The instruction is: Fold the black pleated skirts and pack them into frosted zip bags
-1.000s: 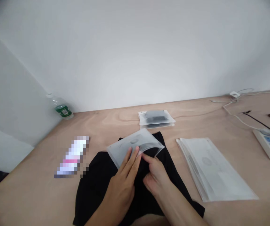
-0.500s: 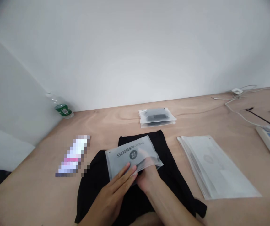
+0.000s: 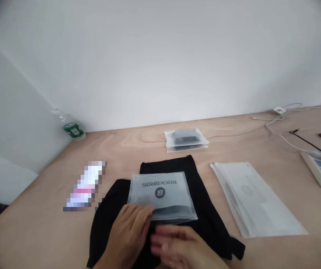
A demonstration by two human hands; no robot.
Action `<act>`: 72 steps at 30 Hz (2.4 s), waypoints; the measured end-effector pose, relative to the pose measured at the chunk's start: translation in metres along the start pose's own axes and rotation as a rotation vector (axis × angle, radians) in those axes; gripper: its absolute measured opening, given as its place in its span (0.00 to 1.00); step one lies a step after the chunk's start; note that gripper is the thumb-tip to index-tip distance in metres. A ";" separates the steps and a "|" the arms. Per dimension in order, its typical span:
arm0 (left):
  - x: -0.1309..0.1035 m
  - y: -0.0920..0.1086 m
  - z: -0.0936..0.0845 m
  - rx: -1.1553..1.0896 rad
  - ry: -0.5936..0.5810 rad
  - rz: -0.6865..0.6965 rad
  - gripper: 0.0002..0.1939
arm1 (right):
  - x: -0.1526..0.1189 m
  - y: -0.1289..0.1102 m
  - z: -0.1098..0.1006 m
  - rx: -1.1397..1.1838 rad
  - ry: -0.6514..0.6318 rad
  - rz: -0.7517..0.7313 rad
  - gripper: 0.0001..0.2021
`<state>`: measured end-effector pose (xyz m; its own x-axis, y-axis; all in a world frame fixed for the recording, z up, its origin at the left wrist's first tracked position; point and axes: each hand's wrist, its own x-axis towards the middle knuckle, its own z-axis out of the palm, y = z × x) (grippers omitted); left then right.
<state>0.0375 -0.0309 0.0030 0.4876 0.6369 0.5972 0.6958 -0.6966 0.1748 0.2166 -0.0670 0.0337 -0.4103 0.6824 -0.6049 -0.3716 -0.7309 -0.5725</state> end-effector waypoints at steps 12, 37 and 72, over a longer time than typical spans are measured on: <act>-0.007 -0.007 0.000 0.157 -0.097 0.109 0.10 | 0.076 -0.020 0.011 -1.798 0.420 -0.805 0.26; -0.031 -0.044 -0.044 0.045 0.071 0.034 0.10 | 0.063 0.011 0.011 -1.881 0.073 -1.495 0.08; 0.014 -0.029 0.035 0.051 -0.465 -0.124 0.43 | 0.075 -0.018 -0.035 -1.875 0.293 -0.931 0.34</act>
<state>0.0424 0.0096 -0.0208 0.5749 0.8025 0.1592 0.7831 -0.5962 0.1772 0.2223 -0.0024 -0.0206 -0.4628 0.8689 0.1756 0.8126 0.4950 -0.3078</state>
